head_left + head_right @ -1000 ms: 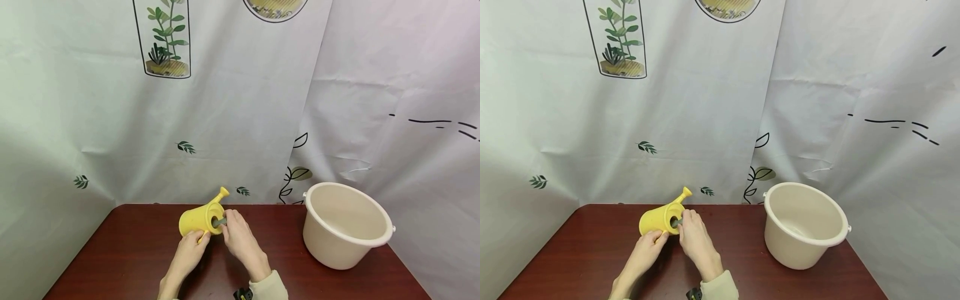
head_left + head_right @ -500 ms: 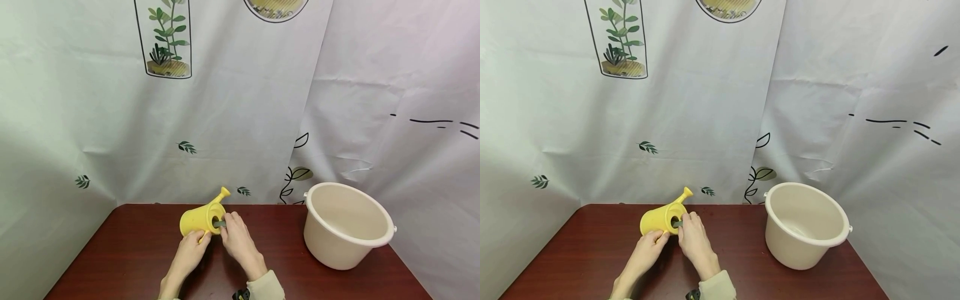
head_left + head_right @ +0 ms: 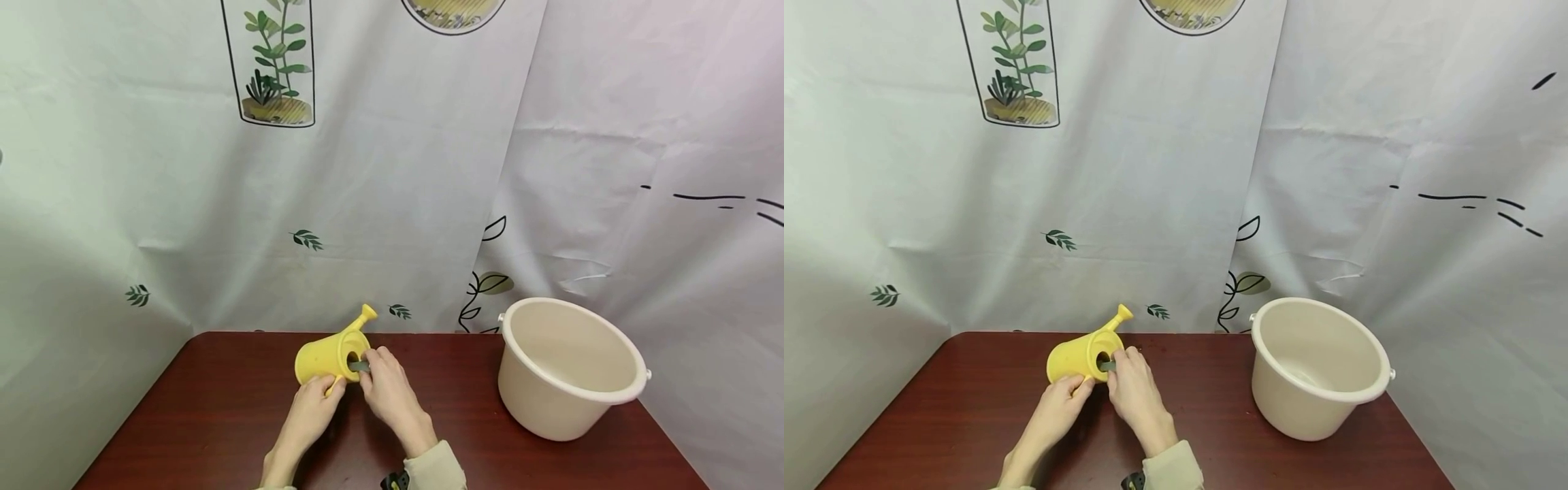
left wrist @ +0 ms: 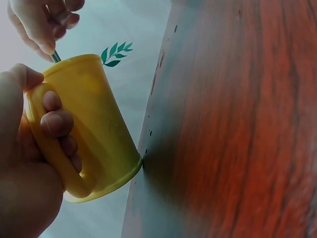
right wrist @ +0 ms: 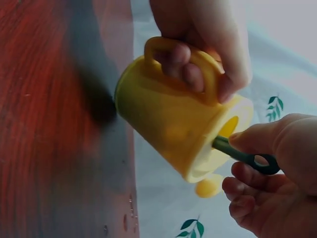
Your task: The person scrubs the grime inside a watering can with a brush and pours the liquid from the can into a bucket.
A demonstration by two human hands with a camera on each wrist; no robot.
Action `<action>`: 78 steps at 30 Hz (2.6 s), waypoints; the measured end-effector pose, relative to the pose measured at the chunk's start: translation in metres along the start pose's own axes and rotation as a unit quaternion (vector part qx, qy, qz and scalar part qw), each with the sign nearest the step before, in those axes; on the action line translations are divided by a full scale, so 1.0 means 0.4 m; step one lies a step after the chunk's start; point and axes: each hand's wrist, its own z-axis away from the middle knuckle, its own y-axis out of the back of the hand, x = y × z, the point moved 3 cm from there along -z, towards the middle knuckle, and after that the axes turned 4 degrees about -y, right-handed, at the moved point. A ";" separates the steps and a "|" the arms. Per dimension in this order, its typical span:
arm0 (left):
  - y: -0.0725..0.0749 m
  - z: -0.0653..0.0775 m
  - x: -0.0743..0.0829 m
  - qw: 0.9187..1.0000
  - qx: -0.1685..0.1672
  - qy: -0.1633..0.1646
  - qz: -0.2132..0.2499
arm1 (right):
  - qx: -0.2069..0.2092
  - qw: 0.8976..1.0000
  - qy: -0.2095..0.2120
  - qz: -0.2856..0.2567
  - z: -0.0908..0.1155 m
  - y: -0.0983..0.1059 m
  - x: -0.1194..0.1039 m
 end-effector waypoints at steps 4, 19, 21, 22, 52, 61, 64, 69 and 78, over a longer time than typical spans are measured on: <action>0.000 0.001 0.001 1.000 -0.002 0.003 0.001 | -0.002 1.000 0.003 0.000 -0.001 0.017 -0.006; 0.003 0.000 0.004 1.000 0.004 -0.004 0.000 | 0.000 1.000 -0.002 -0.003 -0.001 0.073 -0.023; 0.004 0.000 0.003 1.000 0.007 -0.004 -0.001 | -0.001 1.000 0.000 -0.002 -0.002 0.077 -0.022; 0.004 0.000 0.003 1.000 0.008 -0.004 -0.002 | -0.002 1.000 0.000 -0.003 -0.003 0.079 -0.022; 0.005 0.002 0.000 1.000 0.007 -0.008 0.007 | -0.027 0.999 0.011 -0.023 -0.005 0.001 0.016; 0.003 0.000 -0.003 1.000 0.010 -0.007 0.012 | -0.009 1.000 0.010 -0.018 -0.007 0.023 0.009; 0.002 0.000 -0.003 1.000 0.011 -0.007 0.013 | -0.002 1.000 0.012 -0.011 -0.006 0.037 0.005; 0.004 0.001 -0.002 1.000 0.017 -0.010 0.008 | 0.007 1.000 0.020 -0.006 -0.007 0.062 0.000; 0.003 0.000 -0.001 1.000 0.015 -0.011 0.012 | 0.004 1.000 0.023 -0.011 -0.008 0.081 -0.007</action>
